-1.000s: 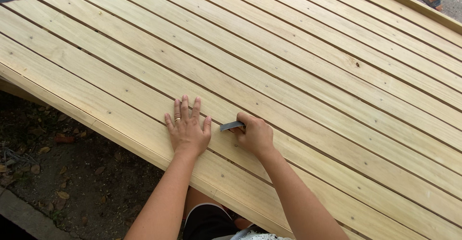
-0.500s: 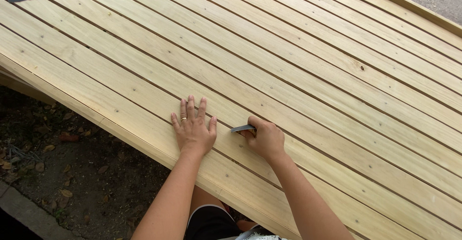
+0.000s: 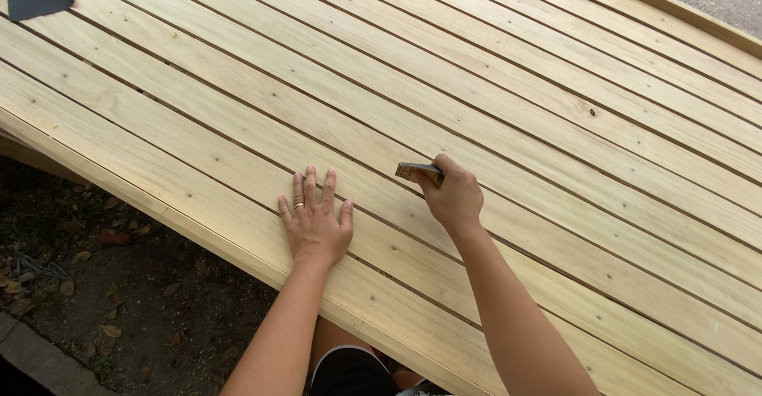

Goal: The person sands a wooden slatted surface using a sanding block. They move the block back and forth along the slats and also sand the edges of the wooden frame. The person switches between different sanding sheets during the process.

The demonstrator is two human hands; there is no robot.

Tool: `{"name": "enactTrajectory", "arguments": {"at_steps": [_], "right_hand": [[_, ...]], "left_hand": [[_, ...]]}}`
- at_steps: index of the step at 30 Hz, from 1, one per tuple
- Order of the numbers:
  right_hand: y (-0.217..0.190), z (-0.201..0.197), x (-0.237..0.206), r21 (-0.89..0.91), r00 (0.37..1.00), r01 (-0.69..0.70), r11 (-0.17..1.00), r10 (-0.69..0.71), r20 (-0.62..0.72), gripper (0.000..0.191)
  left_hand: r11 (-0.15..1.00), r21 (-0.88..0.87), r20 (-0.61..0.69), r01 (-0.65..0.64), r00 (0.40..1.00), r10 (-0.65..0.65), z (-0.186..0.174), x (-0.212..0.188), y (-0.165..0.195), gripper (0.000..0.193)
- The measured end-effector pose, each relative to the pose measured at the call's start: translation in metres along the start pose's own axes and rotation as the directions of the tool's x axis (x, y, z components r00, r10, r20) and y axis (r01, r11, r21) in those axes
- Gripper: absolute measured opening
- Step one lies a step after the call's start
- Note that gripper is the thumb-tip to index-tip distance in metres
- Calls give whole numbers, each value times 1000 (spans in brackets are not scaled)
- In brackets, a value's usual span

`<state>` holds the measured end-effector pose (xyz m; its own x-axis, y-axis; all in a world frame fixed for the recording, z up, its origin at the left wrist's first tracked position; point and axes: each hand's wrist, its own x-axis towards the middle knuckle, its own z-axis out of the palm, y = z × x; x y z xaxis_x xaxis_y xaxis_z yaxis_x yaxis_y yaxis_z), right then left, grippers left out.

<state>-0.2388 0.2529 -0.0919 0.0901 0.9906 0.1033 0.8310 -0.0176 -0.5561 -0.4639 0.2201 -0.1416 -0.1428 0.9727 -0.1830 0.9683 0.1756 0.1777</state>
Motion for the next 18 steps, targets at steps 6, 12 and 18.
{"name": "enactTrajectory", "arguments": {"at_steps": [6, 12, 18], "right_hand": [[8, -29, 3, 73, 968, -163, 984, 145, 206, 37], [-4, -16, -36, -168, 966, -11, 986, 54, 252, 34], [-19, -16, -42, -205, 957, 45, 978, 17, 291, 20]], "left_hand": [[1000, -4, -18, -5, 1000, 5, 3, 1, -1, 71], [1000, -11, -11, -8, 1000, 8, 3, 2, -2, 71], [1000, -3, -4, -1, 1000, 1, 2, 1, -1, 71]]}}
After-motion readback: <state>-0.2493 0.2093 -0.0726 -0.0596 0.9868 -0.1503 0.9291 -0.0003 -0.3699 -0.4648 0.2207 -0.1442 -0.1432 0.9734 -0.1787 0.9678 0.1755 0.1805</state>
